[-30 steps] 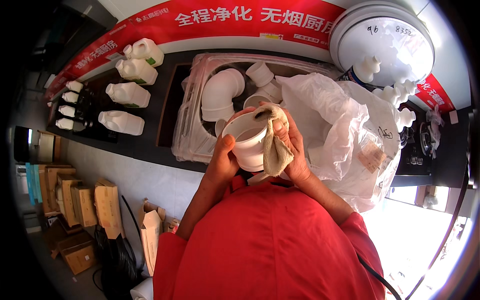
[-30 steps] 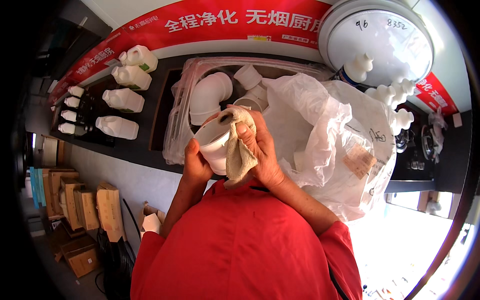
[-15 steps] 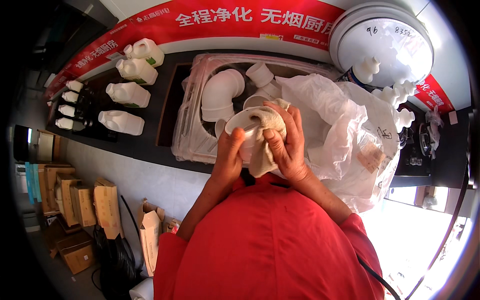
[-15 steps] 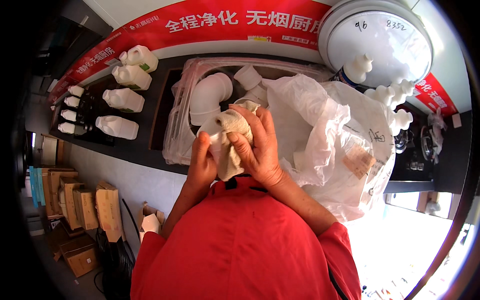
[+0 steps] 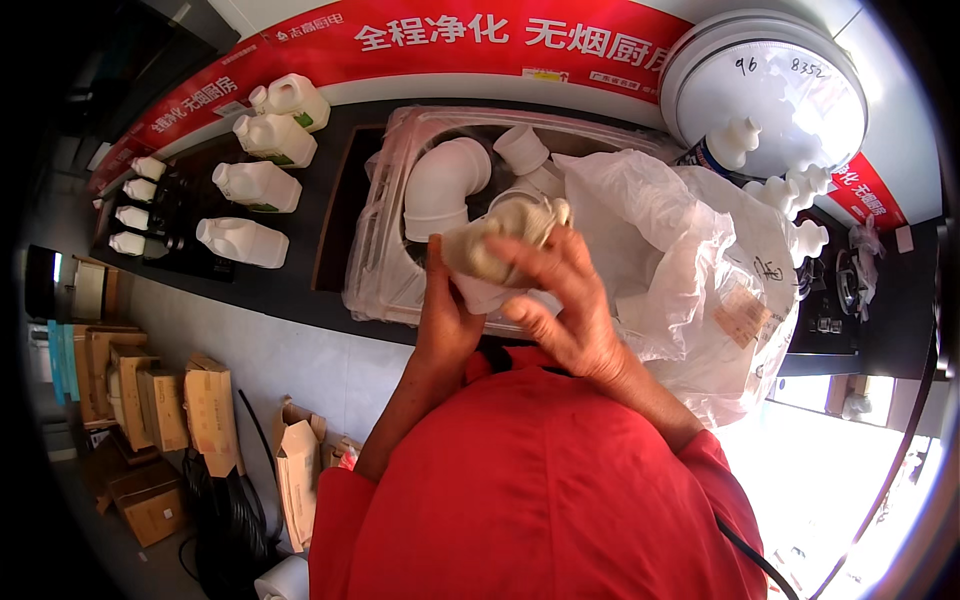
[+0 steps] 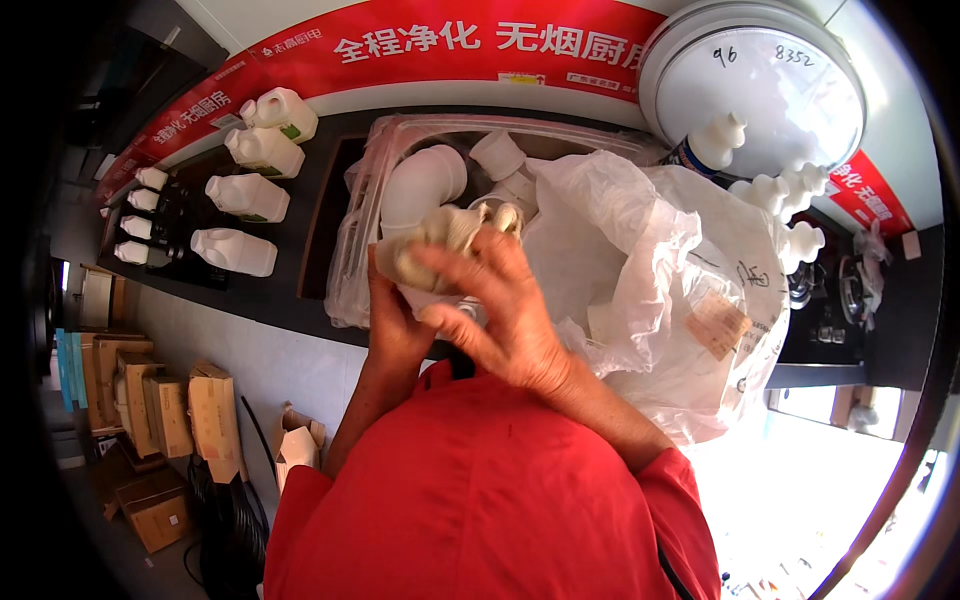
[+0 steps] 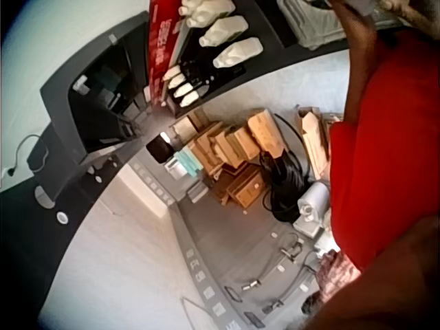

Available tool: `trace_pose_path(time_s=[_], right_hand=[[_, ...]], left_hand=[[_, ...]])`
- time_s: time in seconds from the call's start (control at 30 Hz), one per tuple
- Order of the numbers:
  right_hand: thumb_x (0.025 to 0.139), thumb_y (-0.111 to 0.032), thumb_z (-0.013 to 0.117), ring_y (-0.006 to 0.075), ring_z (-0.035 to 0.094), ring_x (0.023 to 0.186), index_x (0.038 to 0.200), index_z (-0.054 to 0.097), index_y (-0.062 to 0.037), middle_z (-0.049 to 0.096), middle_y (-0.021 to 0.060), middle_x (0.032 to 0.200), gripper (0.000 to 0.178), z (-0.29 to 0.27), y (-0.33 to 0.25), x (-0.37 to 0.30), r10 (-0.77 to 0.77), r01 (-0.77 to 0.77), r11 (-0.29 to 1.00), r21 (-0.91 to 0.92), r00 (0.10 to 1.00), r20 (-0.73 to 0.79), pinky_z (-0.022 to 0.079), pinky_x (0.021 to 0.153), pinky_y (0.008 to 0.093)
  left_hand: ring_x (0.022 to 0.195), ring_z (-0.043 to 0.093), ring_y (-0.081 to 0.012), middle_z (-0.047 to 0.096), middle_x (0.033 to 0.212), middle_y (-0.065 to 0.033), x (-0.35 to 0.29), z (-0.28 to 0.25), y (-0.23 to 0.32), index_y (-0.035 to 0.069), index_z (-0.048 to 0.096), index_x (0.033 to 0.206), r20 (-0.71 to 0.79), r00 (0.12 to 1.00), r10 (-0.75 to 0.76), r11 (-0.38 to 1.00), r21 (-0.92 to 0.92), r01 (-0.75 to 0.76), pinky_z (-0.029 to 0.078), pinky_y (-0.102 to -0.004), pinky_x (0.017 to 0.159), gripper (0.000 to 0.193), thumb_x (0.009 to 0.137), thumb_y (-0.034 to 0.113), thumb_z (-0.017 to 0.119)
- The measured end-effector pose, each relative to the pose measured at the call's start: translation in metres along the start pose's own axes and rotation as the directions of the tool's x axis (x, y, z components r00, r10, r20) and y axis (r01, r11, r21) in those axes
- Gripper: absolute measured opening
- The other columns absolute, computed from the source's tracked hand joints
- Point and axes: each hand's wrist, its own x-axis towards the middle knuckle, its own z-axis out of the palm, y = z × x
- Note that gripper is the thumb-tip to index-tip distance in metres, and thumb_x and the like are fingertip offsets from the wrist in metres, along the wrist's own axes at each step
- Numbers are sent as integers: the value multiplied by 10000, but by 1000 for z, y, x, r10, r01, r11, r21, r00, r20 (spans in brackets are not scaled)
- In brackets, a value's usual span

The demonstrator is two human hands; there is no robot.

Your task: The person wipes the interior and exterior surfaces of white plastic pipe fittings with a cloth. They handle the fittings one at a time, rotating them to clean different sides, and place the cleaned items back into a plastic bin on the counter.

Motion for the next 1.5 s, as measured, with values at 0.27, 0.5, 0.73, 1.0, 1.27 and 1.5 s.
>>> trace_pose_path(time_s=[0.27, 0.5, 0.73, 1.0, 1.27, 1.5], right_hand=[[773, -47, 693, 269, 481, 917, 1215, 594, -119, 533, 87, 980, 459, 16, 10, 0, 31, -41, 995, -90, 994, -100, 396, 856, 360], [856, -65, 635, 138, 552, 888, 1184, 593, -58, 559, 75, 950, 331, 6, 70, -10, 434, -395, 895, 209, 878, -202, 444, 724, 259], [818, -87, 682, 147, 552, 833, 1190, 593, -38, 563, 71, 941, 385, -22, 16, 14, 36, -106, 985, -135, 897, -440, 458, 688, 273], [776, -142, 693, 287, 488, 873, 1145, 638, -130, 494, 115, 898, 374, 4, 1, 9, -64, 47, 975, -219, 995, -73, 410, 807, 378], [1030, -215, 376, 141, 552, 1023, 1204, 542, -9, 573, 63, 1089, 317, 13, 24, -5, 453, -337, 743, 578, 889, -64, 414, 924, 252], [954, -272, 536, 262, 509, 957, 1226, 539, -6, 509, 147, 1062, 380, 0, 17, -3, 75, -66, 994, 84, 990, -117, 432, 847, 334]], left_hand=[[1072, 564, -213, 554, 1165, -125, 0, -35, -25, 85, 186, 1384, 59, 973, 225, 953, 194, -232, 477, -370, 928, 691, 873, 109, 651], [1043, 578, -380, 547, 1185, -235, 4, -23, 4, -52, 364, 1337, 292, 936, -195, 785, -525, 328, 452, -501, 928, 860, 851, 658, 388], [1089, 571, -337, 548, 1234, -203, 0, -26, -2, -61, 425, 1313, 119, 977, -175, 949, -245, 199, 453, -447, 951, 853, 890, 673, 320], [1151, 526, -235, 504, 1271, -130, -4, -11, 8, 29, 416, 1294, 248, 927, 281, 715, 590, -375, 419, -372, 958, 540, 840, 137, 688], [1124, 563, -210, 580, 1215, -124, -9, -2, 13, 7, 508, 1268, 181, 983, -29, 996, -82, 45, 448, -336, 969, 766, 944, 636, 215], [1076, 582, -204, 590, 1174, -121, 2, -12, 7, 7, 499, 1261, 226, 964, -142, 923, -321, 211, 473, -330, 943, 743, 970, 597, 156]])
